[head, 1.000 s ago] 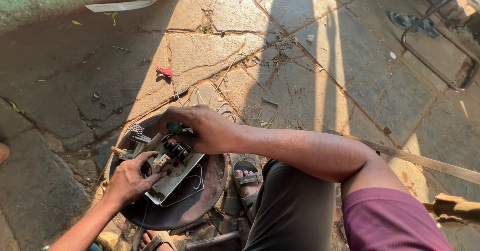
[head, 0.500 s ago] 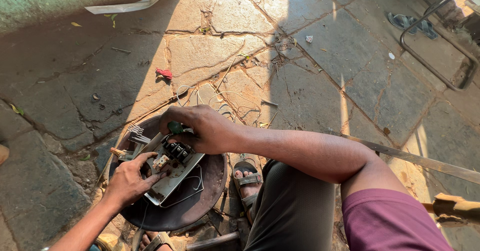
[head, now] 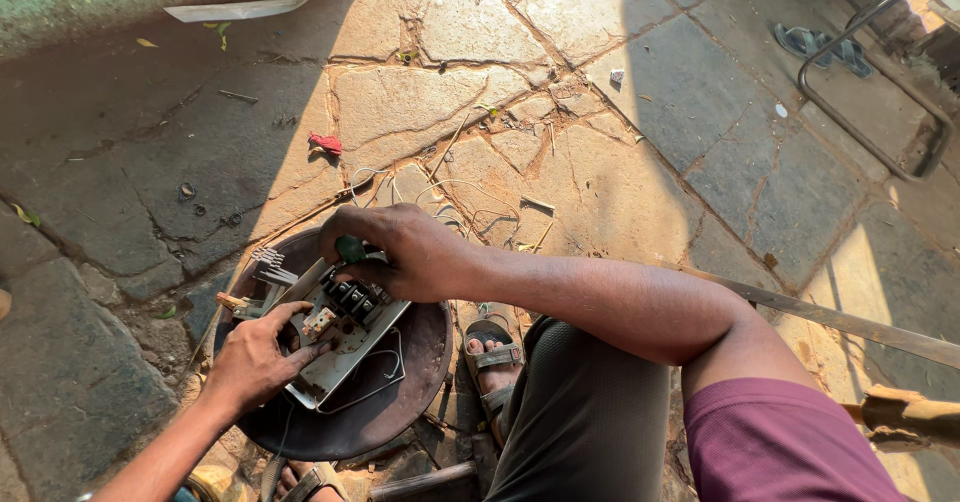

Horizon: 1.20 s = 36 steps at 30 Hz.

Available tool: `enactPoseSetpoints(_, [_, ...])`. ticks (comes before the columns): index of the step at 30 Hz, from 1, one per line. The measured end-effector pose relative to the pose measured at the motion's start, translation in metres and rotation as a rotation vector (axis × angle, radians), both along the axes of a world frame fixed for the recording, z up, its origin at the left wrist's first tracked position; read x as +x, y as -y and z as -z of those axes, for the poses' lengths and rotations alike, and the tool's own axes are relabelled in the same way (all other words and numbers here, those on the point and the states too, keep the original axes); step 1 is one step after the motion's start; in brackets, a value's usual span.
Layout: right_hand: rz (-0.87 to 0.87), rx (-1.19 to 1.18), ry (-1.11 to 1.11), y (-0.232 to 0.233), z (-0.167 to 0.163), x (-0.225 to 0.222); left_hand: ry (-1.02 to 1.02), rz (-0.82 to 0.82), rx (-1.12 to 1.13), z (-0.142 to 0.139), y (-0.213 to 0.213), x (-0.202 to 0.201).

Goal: The person sits on the ground and uses a screwdriver to tighten screws on a small electrical box resting on a metal stool. They repeatedly adjust wires and tighten connections inside the box throughout the clip.

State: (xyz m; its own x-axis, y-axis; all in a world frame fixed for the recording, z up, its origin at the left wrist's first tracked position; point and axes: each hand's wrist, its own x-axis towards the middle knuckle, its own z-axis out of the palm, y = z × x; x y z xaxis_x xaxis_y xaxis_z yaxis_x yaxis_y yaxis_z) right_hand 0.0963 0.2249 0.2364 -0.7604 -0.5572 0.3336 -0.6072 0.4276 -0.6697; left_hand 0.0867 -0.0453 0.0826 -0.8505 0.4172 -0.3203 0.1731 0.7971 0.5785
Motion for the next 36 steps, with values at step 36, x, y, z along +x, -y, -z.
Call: enactPoseSetpoints(36, [0.205,-0.169,0.023,-0.05,-0.038,0.023,0.415,-0.029,-0.366,0.012,0.063,-0.034])
